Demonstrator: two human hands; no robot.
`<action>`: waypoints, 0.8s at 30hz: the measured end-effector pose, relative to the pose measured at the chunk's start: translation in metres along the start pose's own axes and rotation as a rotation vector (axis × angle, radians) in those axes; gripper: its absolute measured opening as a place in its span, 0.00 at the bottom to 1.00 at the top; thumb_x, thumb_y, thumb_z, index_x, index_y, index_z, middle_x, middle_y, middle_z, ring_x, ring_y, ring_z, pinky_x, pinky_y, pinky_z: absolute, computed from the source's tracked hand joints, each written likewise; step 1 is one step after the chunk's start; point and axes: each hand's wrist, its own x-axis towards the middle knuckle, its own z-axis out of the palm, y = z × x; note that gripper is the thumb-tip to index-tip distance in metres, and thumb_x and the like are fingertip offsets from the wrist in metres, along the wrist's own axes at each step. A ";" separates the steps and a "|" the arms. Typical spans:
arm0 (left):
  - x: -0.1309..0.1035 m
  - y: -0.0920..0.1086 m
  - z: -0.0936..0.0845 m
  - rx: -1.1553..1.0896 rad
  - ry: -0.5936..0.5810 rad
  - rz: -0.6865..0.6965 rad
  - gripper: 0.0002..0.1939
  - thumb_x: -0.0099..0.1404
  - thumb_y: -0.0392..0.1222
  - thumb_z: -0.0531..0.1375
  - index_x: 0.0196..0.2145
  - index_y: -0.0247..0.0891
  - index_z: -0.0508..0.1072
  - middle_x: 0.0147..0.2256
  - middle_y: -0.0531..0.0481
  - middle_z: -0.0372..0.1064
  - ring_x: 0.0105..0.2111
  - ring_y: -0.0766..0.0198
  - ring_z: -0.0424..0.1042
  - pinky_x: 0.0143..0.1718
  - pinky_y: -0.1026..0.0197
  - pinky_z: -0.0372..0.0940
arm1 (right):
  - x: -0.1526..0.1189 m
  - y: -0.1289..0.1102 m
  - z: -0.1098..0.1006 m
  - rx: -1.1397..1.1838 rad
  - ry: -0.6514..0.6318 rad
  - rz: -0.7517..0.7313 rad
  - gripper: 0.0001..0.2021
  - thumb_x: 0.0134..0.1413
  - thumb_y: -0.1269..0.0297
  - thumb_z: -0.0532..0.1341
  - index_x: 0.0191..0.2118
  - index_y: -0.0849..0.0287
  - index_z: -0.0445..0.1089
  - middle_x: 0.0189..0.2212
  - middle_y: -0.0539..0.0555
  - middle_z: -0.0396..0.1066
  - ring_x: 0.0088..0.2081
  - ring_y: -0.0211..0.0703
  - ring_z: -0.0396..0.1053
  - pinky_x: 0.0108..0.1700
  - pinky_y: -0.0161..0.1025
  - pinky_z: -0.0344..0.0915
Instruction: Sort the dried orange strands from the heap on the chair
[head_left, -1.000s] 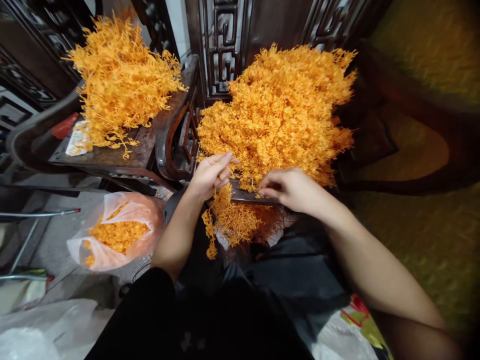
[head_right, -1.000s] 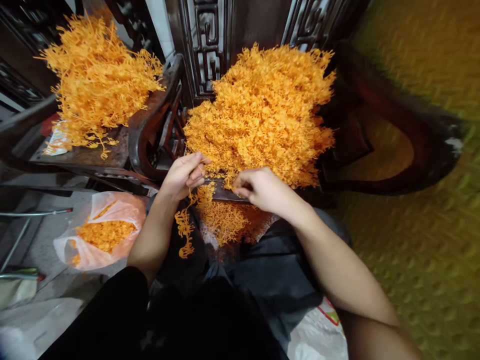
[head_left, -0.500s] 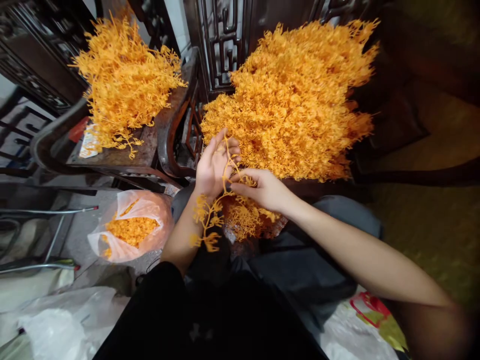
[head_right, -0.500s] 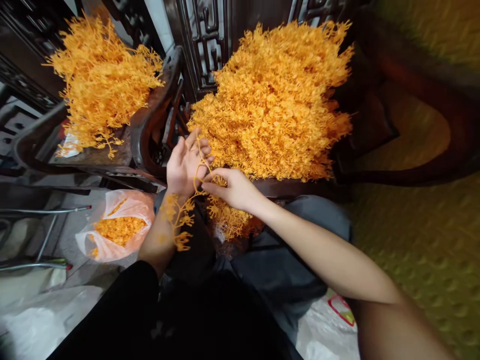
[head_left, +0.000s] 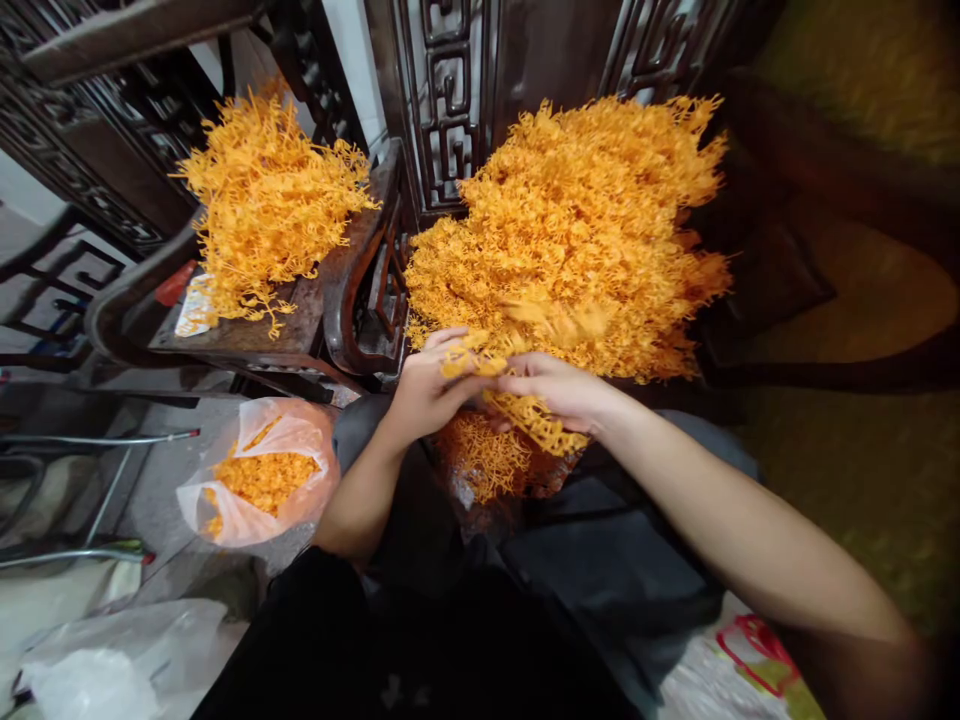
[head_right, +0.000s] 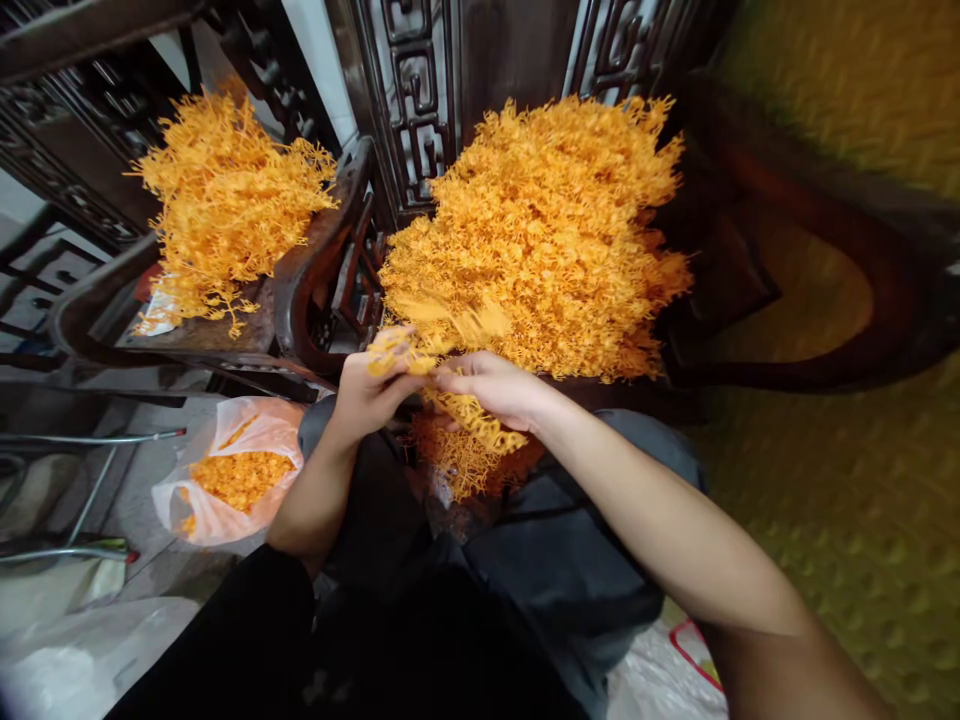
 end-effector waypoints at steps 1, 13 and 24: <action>-0.001 0.000 0.004 -0.032 0.056 -0.064 0.13 0.71 0.51 0.63 0.34 0.43 0.83 0.31 0.53 0.81 0.34 0.65 0.79 0.50 0.55 0.72 | 0.001 0.001 0.000 -0.116 0.056 -0.053 0.20 0.50 0.48 0.73 0.39 0.61 0.79 0.30 0.57 0.76 0.30 0.44 0.74 0.32 0.43 0.74; 0.004 0.001 0.022 -0.113 0.020 -0.429 0.22 0.68 0.58 0.64 0.27 0.37 0.81 0.20 0.54 0.70 0.21 0.70 0.64 0.27 0.64 0.59 | 0.005 -0.019 0.009 -0.093 0.323 -0.361 0.27 0.52 0.52 0.74 0.56 0.57 0.74 0.44 0.57 0.78 0.37 0.42 0.76 0.38 0.41 0.76; 0.007 0.007 0.030 -0.677 0.172 -0.653 0.20 0.59 0.55 0.71 0.24 0.35 0.78 0.20 0.51 0.73 0.20 0.69 0.67 0.25 0.64 0.60 | 0.016 -0.034 -0.016 -0.101 0.706 -0.487 0.09 0.50 0.61 0.72 0.34 0.59 0.77 0.30 0.53 0.77 0.31 0.42 0.77 0.38 0.42 0.77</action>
